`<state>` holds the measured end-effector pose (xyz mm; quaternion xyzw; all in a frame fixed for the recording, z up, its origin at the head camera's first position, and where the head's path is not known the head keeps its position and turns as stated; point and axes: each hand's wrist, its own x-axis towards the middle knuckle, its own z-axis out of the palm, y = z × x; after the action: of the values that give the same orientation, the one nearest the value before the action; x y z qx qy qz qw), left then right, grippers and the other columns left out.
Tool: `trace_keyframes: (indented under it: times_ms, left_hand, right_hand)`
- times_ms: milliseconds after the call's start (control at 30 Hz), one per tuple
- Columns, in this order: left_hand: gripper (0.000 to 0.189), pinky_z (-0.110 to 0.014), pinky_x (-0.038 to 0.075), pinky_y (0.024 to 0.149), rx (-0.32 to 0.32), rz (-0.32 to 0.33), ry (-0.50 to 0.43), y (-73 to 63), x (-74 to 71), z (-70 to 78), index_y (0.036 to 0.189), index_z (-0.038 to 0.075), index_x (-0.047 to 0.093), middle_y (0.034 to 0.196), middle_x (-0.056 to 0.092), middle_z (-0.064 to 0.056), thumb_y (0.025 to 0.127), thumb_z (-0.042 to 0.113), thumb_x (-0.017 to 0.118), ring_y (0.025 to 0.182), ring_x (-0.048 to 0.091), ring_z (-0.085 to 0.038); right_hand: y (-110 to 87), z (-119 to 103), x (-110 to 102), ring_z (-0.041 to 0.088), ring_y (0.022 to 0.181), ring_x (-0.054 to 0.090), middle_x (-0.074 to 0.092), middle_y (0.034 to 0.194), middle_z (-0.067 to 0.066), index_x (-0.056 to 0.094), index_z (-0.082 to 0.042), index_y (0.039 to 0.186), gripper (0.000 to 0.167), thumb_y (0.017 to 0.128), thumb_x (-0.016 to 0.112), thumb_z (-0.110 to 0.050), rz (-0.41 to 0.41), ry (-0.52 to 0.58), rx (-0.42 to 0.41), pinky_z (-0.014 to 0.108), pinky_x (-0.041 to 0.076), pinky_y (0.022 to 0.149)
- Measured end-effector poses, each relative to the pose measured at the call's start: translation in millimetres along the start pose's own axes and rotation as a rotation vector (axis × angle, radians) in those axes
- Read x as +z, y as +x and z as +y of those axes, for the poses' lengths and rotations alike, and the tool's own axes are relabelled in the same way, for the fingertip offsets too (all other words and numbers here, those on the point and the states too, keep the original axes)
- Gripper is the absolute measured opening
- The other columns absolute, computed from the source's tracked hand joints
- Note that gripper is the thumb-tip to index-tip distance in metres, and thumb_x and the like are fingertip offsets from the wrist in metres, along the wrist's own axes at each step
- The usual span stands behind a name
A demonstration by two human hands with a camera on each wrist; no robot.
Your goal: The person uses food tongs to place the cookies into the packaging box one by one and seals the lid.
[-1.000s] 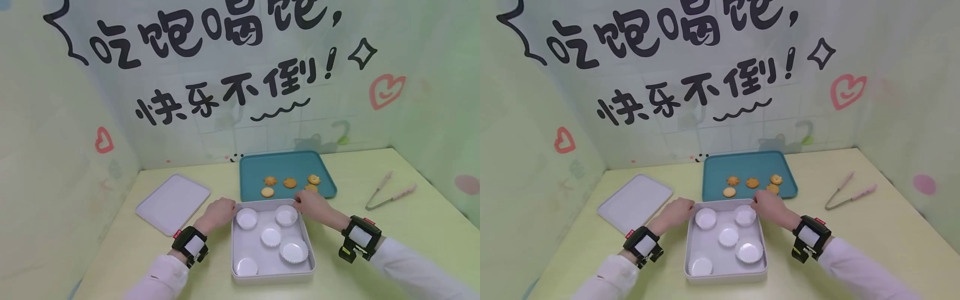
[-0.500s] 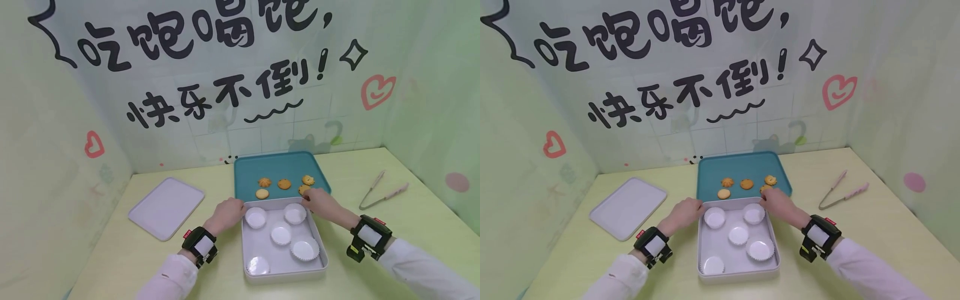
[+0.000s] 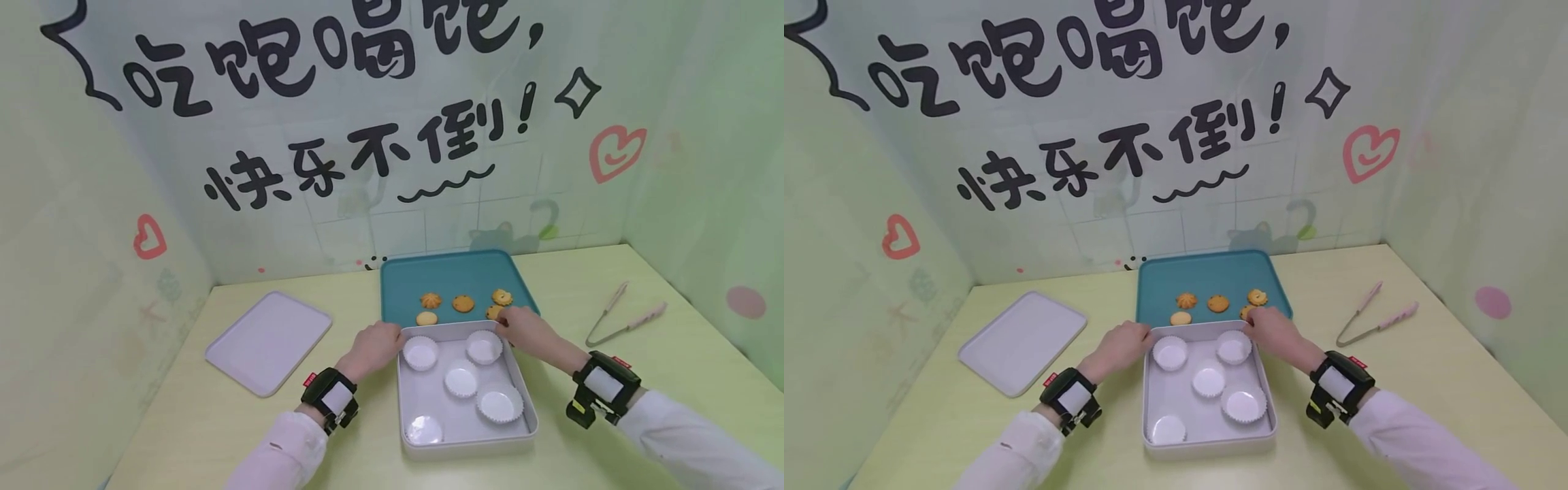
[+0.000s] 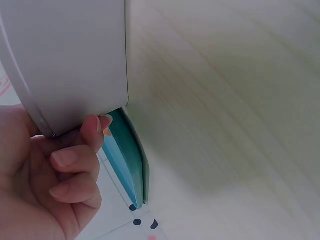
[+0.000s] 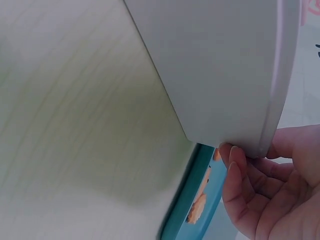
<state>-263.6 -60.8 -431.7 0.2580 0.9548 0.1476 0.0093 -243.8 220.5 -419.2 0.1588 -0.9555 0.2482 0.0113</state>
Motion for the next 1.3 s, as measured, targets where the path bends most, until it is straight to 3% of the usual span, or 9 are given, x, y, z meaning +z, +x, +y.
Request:
trace_keyframes:
  times_ms: [567,667,800,867,967,1067,1133,1200,1300]
  left_hand:
    - [0.032,-0.028,0.035,0.042,0.021,0.009,0.003,9.2,3.1,6.1,0.063,0.011,0.046,0.055,0.038,-0.001,0.094,0.019,0.043,0.05,0.041,-0.014]
    - [0.033,-0.027,0.034,0.042,0.005,0.026,-0.031,7.2,4.0,4.7,0.063,0.011,0.047,0.055,0.038,0.0,0.094,0.021,0.042,0.049,0.04,-0.013]
    - [0.035,-0.027,0.032,0.042,-0.067,0.067,-0.12,-4.9,3.2,-0.9,0.067,0.01,0.048,0.054,0.039,0.0,0.095,0.03,0.042,0.047,0.041,-0.014]
    - [0.038,-0.028,0.032,0.042,-0.107,0.08,-0.158,-11.0,3.5,-1.3,0.068,0.009,0.048,0.054,0.04,-0.001,0.095,0.037,0.042,0.046,0.042,-0.015]
    - [0.043,-0.029,0.031,0.042,-0.144,0.082,-0.181,-19.8,5.6,-1.8,0.069,0.01,0.047,0.054,0.041,-0.001,0.094,0.044,0.04,0.046,0.042,-0.015]
    - [0.043,-0.03,0.032,0.042,-0.15,0.08,-0.175,-25.8,7.6,-2.0,0.071,0.01,0.049,0.055,0.043,-0.001,0.094,0.045,0.039,0.048,0.043,-0.015]
    - [0.041,-0.03,0.032,0.042,-0.142,0.081,-0.168,-28.1,8.8,-2.2,0.072,0.01,0.051,0.055,0.043,-0.001,0.094,0.043,0.039,0.048,0.043,-0.015]
    - [0.041,-0.029,0.031,0.043,-0.129,0.082,-0.165,-29.1,9.8,-1.8,0.073,0.009,0.052,0.056,0.042,-0.001,0.095,0.042,0.039,0.049,0.043,-0.015]
    - [0.042,-0.028,0.03,0.043,-0.109,0.071,-0.17,-28.9,11.3,0.2,0.073,0.01,0.053,0.055,0.041,-0.001,0.095,0.042,0.039,0.048,0.042,-0.014]
  right_hand:
    - [-1.4,8,-5,0.012,0.047,0.04,0.043,0.054,0.0,0.058,-0.003,0.078,0.013,0.089,0.053,-0.007,-0.009,-0.005,0.027,0.028,0.032,0.045]
    - [-1.7,11,-7,0.013,0.046,0.042,0.048,0.055,0.002,0.061,-0.001,0.084,0.016,0.091,0.054,-0.014,-0.014,0.039,0.046,0.028,0.035,0.045]
    - [0.4,22,-21,0.016,0.049,0.047,0.054,0.061,0.008,0.06,0.006,0.092,0.036,0.093,0.05,-0.029,0.024,0.066,0.106,0.033,0.038,0.049]
    - [-3.0,34,-35,0.018,0.052,0.048,0.054,0.064,0.01,0.057,0.009,0.093,0.043,0.094,0.048,-0.033,0.072,0.036,0.158,0.035,0.039,0.051]
    - [-14.0,59,-55,0.015,0.049,0.042,0.046,0.058,0.004,0.051,0.006,0.071,0.045,0.094,0.046,-0.033,0.142,-0.053,0.238,0.031,0.036,0.046]
    - [-28.9,84,-69,0.012,0.042,0.026,0.027,0.049,-0.001,0.036,-0.005,0.052,0.049,0.094,0.046,-0.028,0.189,-0.176,0.288,0.026,0.023,0.039]
    - [-39.0,96,-76,0.012,0.041,0.025,0.023,0.048,-0.001,0.03,-0.009,0.048,0.052,0.094,0.047,-0.027,0.193,-0.283,0.33,0.024,0.021,0.038]
    - [-47.8,106,-79,0.017,0.042,0.031,0.027,0.047,0.003,0.032,-0.006,0.047,0.054,0.093,0.047,-0.03,0.174,-0.347,0.39,0.027,0.025,0.038]
    - [-58.5,116,-81,0.025,0.048,0.042,0.035,0.052,0.011,0.036,-0.004,0.048,0.057,0.093,0.043,-0.039,0.108,-0.377,0.493,0.032,0.034,0.042]
